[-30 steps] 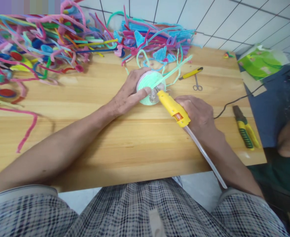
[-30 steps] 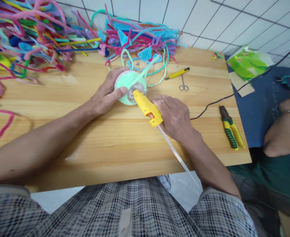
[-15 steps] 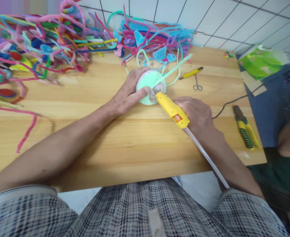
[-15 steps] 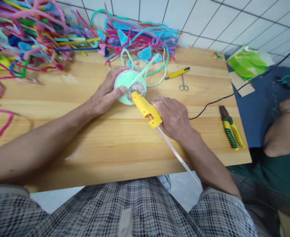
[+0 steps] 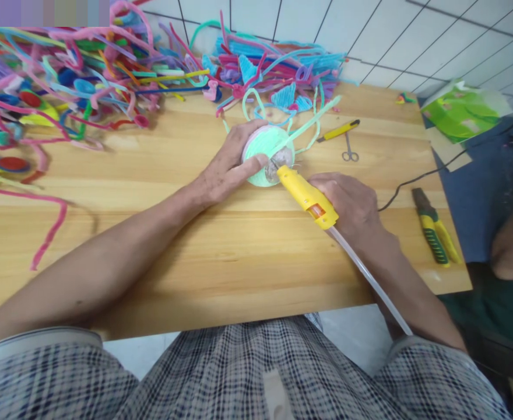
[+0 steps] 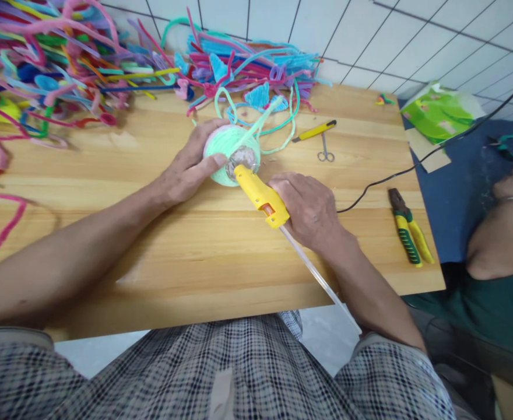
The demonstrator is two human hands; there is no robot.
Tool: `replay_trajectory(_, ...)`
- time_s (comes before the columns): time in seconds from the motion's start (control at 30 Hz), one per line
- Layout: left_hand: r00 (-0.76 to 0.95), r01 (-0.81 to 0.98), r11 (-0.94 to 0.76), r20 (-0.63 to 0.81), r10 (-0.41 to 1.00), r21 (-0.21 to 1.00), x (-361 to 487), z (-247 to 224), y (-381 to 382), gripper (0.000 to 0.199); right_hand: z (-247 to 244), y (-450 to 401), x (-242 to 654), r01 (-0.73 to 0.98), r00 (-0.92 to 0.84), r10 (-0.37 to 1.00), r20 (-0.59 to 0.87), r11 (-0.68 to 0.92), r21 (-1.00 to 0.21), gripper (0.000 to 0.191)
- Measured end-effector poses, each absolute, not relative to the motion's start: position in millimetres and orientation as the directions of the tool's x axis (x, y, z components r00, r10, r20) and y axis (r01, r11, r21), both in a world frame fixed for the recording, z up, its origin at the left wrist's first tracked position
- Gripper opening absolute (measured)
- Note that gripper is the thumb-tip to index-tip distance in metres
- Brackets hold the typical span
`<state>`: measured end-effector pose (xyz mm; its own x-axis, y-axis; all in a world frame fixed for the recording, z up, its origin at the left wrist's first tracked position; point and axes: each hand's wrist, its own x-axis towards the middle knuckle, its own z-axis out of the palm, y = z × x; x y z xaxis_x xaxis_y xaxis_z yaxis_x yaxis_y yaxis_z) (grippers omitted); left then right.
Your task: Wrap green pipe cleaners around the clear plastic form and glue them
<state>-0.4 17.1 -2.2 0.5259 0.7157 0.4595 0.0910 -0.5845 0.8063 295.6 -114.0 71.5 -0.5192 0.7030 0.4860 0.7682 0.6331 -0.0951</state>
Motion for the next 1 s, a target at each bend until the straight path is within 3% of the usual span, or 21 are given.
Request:
replay_trajectory(0.37,0.538,0.142,-0.567,0.418,0.733,0.812,-1.2,5.4,13.7,0.081,72.7,-109.7,290.6,0.721,-0.567,0.600,0.564,0.693,-0.012,0.017)
replay_trajectory(1.0,0.538,0.145,-0.582,0.431,0.725,0.800,-0.4,5.8,13.9,0.080,71.6,-108.7,291.3,0.694,-0.567,0.592,0.574,0.718,-0.054,0.014)
